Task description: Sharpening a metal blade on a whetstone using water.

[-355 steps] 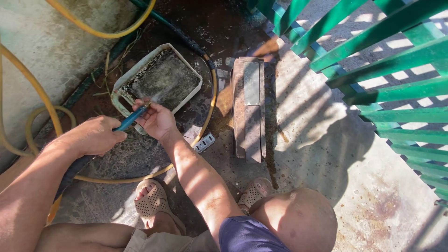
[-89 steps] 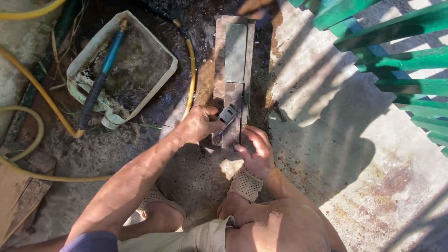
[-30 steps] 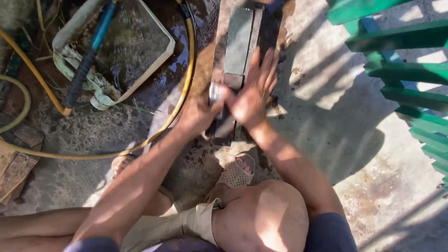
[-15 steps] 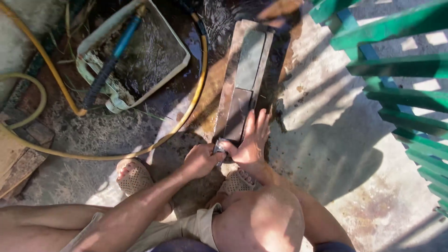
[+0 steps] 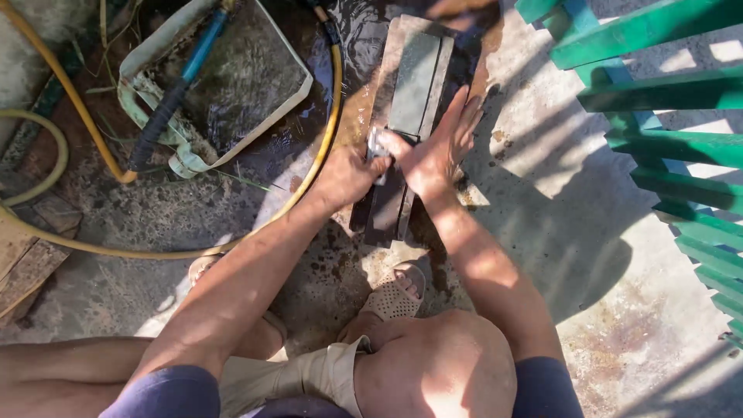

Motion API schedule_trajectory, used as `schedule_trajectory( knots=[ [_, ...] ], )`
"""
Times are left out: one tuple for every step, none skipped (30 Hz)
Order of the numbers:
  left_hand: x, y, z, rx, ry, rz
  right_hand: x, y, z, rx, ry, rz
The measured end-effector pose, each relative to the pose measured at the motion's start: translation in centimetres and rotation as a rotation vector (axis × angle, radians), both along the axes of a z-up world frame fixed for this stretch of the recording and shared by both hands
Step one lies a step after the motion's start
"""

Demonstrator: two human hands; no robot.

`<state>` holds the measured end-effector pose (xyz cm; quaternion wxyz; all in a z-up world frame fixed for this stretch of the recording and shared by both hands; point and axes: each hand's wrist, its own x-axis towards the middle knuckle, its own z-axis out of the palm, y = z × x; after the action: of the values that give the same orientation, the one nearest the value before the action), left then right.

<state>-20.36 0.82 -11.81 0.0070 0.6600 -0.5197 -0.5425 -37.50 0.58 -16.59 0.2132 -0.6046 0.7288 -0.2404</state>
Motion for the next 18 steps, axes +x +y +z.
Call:
schedule_trajectory(
  knots=[
    [0.0, 0.0, -0.1, 0.033, 0.012, 0.026, 0.1, -0.3, 0.7, 0.028, -0.005, 0.000],
    [0.0, -0.2, 0.2, 0.066, 0.023, 0.053, 0.3, -0.8, 1.8, 0.055, -0.010, -0.001],
    [0.5, 3.1, -0.1, 0.039, 0.026, 0.057, -0.1, 2.4, 1.1, 0.028, -0.008, 0.004],
    [1.1, 6.2, -0.4, -0.028, 0.056, -0.014, -0.3, 5.5, 0.5, 0.007, -0.044, 0.054],
    [2.1, 8.6, -1.1, -0.110, 0.071, -0.077, 0.0, 7.5, -0.7, -0.030, -0.090, 0.118],
    [1.9, 6.5, -0.5, -0.151, 0.058, -0.062, 0.0, 6.2, -0.3, -0.070, -0.097, 0.136],
    [1.9, 5.6, 0.1, -0.165, 0.064, -0.051, 0.0, 6.2, 0.0, -0.007, -0.061, 0.105],
    [1.8, 4.9, 0.2, -0.179, 0.069, -0.039, 0.0, 6.3, -0.3, 0.056, -0.025, 0.074],
    [1.4, 3.4, 0.0, -0.153, 0.067, -0.043, 0.3, 4.1, 0.7, 0.081, -0.029, 0.070],
    [0.9, 1.9, -0.5, -0.129, 0.054, -0.008, 0.4, 1.9, 1.5, 0.119, -0.030, 0.046],
    [0.1, -0.8, -1.0, -0.130, 0.043, 0.026, 0.4, -1.8, 2.2, 0.134, -0.028, 0.024],
    [0.5, -0.5, -1.0, -0.128, 0.044, 0.024, 0.5, -1.2, 1.5, 0.135, -0.027, 0.021],
    [0.4, 0.1, -0.7, -0.043, 0.030, 0.034, 0.3, -0.4, 1.1, 0.074, -0.020, 0.019],
    [0.4, 0.6, -0.2, 0.043, 0.017, 0.043, 0.1, 0.4, 0.9, 0.014, -0.013, 0.017],
    [0.8, 2.6, 0.5, 0.025, 0.026, 0.047, 0.0, 2.8, 1.7, -0.005, -0.004, 0.021],
    [1.2, 4.4, 1.1, 0.054, 0.094, 0.012, -0.1, 5.1, 2.3, 0.155, 0.004, 0.079],
    [1.8, 6.7, 1.3, 0.090, 0.154, -0.028, 0.0, 7.9, 2.6, 0.321, 0.007, 0.134],
    [1.5, 5.3, 0.2, 0.076, 0.158, -0.028, -0.2, 5.6, 1.7, 0.308, 0.011, 0.134]
  ],
)
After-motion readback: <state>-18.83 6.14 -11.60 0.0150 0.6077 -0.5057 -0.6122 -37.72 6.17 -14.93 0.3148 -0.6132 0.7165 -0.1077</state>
